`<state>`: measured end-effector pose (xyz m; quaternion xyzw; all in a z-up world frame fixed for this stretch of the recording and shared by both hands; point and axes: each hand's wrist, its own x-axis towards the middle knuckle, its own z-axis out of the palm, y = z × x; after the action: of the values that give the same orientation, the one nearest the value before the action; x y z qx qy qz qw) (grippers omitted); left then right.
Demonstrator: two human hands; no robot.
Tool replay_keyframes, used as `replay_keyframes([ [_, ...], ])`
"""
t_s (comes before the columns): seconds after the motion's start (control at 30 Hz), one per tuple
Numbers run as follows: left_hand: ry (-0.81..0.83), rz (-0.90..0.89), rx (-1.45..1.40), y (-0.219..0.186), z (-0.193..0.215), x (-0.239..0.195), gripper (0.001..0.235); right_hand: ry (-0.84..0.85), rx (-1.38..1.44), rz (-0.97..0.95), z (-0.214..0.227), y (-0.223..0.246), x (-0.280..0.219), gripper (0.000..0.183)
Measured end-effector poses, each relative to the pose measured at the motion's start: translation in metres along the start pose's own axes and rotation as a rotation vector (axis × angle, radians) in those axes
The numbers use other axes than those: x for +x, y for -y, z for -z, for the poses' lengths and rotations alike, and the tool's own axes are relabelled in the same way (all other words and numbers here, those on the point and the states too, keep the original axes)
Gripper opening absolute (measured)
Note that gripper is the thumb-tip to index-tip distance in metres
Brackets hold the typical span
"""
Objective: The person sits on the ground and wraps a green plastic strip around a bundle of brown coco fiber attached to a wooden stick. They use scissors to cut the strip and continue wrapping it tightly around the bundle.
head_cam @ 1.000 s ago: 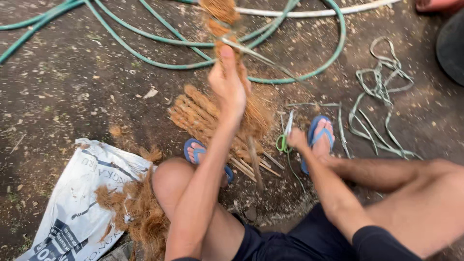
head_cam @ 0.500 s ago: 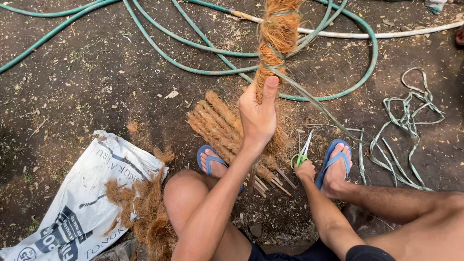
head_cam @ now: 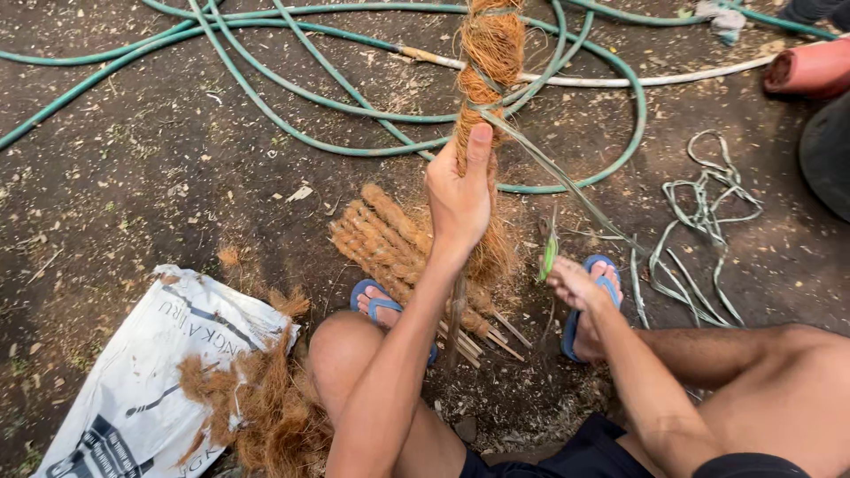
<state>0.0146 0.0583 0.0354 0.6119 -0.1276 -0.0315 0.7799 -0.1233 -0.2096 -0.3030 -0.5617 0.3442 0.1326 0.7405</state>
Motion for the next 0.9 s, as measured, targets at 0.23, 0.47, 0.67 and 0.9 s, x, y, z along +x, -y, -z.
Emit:
replay_keyframes([
  [0.23,0.040,-0.047,-0.006,-0.009,-0.001,-0.004,0.062,0.028,-0.496,0.283,0.009,0.186,-0.068,0.031],
  [0.47,0.083,-0.077,-0.041,-0.011,-0.002,-0.003,0.062,0.205,-0.854,0.591,0.002,0.263,-0.171,0.042],
  [0.67,0.187,0.025,-0.122,-0.006,0.001,0.007,0.064,0.393,-0.845,0.557,-0.006,0.259,-0.212,0.092],
  [0.9,0.204,0.008,-0.088,0.009,-0.002,0.006,0.064,0.370,-0.692,0.226,0.020,0.276,-0.242,0.093],
])
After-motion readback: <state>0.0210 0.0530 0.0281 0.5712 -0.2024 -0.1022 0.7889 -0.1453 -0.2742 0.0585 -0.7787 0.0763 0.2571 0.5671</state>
